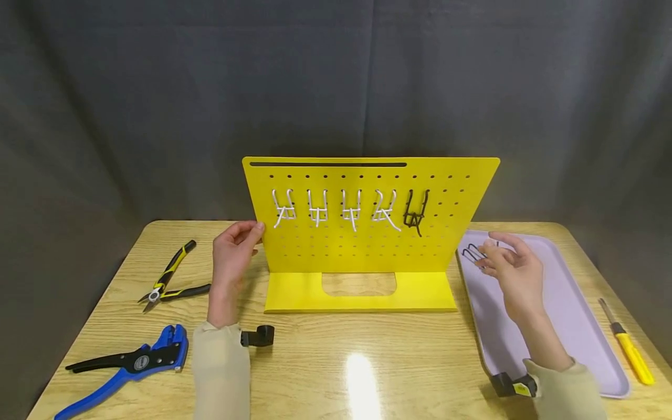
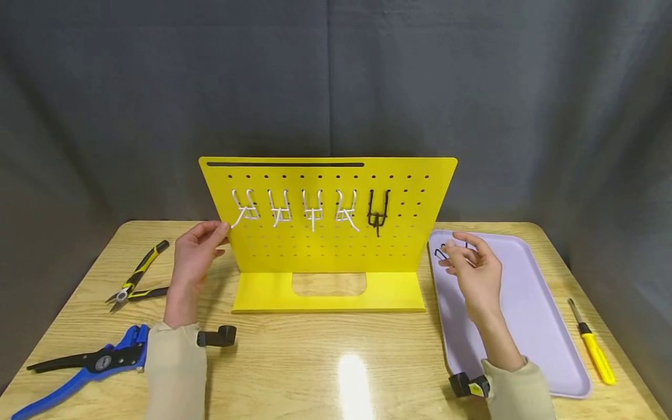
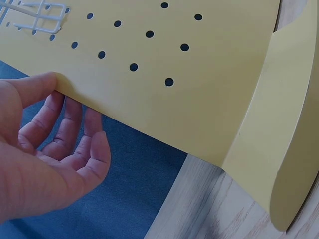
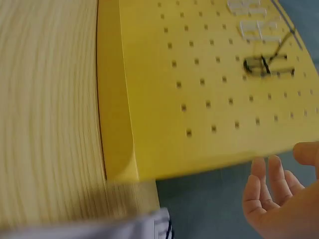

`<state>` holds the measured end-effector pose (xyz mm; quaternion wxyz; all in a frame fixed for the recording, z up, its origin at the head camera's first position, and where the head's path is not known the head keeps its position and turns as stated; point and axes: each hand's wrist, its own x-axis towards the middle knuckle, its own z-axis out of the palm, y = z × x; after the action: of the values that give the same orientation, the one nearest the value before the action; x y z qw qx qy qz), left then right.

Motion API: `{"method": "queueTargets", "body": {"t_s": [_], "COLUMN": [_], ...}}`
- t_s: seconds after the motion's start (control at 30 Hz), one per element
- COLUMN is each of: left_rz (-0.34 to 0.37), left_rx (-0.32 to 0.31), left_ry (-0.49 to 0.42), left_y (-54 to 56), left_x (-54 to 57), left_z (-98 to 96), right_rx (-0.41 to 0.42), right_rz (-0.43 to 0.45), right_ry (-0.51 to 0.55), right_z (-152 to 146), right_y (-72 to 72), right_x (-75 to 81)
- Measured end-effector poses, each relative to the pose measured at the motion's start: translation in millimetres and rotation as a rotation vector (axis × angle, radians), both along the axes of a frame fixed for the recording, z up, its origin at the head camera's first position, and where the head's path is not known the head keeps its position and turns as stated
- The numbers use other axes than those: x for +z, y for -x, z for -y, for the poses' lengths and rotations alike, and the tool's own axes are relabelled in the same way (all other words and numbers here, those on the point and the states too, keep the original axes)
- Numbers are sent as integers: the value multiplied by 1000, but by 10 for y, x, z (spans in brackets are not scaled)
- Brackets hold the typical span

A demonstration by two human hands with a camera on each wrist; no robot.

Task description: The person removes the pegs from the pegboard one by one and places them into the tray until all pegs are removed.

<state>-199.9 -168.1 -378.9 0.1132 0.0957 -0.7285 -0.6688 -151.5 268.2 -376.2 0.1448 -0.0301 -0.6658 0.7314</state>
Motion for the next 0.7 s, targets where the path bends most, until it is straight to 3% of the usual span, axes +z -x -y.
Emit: {"method": "queueTargets", "body": {"t_s": [0.17,0.43,0.7], "left_rz": [4,7,14], "left_rx": [-1,-3,3], "left_ry": [-5,-4,-6], "left_y": [7,1,0], "left_x": [3,12,10], "left_z": [19,4,6], "right_rx": [-25,93,160], "right_rz": [-75,-176,-182], "right_ry": [-165,-273,-195], "right_z": [257,487,645], "right_y": [-31,-79,-72], "right_x": [21,202,333]}}
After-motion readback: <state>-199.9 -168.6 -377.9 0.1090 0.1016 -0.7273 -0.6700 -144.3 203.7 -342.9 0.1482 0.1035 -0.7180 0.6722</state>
